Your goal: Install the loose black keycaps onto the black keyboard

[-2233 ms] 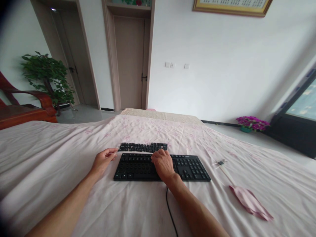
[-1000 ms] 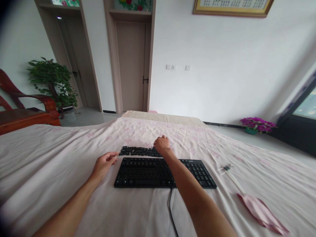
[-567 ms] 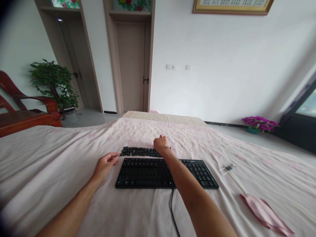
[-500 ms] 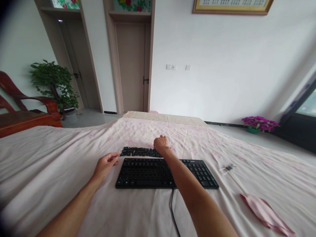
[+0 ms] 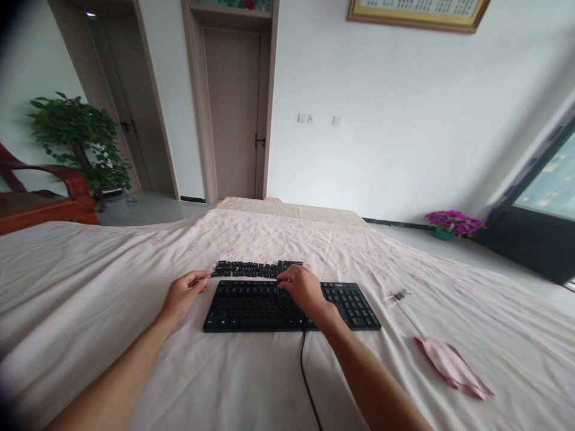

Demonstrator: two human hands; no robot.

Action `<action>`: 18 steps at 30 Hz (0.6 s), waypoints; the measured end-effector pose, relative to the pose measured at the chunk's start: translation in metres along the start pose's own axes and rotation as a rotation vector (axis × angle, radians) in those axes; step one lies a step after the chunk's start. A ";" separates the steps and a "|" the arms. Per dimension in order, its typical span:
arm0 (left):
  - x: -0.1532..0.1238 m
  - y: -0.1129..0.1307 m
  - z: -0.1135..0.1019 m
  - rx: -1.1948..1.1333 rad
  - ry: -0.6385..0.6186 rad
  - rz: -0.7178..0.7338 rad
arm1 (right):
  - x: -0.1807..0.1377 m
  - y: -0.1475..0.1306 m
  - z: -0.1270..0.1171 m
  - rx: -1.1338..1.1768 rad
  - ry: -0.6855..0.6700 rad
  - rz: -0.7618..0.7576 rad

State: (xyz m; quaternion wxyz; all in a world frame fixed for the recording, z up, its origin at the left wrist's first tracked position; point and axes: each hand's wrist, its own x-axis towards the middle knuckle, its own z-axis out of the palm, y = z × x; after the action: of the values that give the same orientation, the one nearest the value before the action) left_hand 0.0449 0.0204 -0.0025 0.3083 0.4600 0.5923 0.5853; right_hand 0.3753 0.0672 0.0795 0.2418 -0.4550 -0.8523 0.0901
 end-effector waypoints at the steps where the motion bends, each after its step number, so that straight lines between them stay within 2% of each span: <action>1: 0.000 0.000 0.000 0.006 0.002 0.003 | -0.006 -0.001 0.001 -0.010 0.007 -0.003; 6: -0.001 0.000 0.000 0.016 -0.006 0.015 | -0.018 0.000 0.008 -0.080 0.026 0.003; 18: -0.003 0.004 0.001 0.003 0.001 0.001 | -0.017 0.001 0.014 -0.219 -0.037 -0.004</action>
State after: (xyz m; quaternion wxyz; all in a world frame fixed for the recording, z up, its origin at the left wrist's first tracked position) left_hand 0.0476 0.0174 0.0008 0.3070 0.4607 0.5929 0.5848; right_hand 0.3773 0.0545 0.0609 0.1751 -0.4753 -0.8622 0.0044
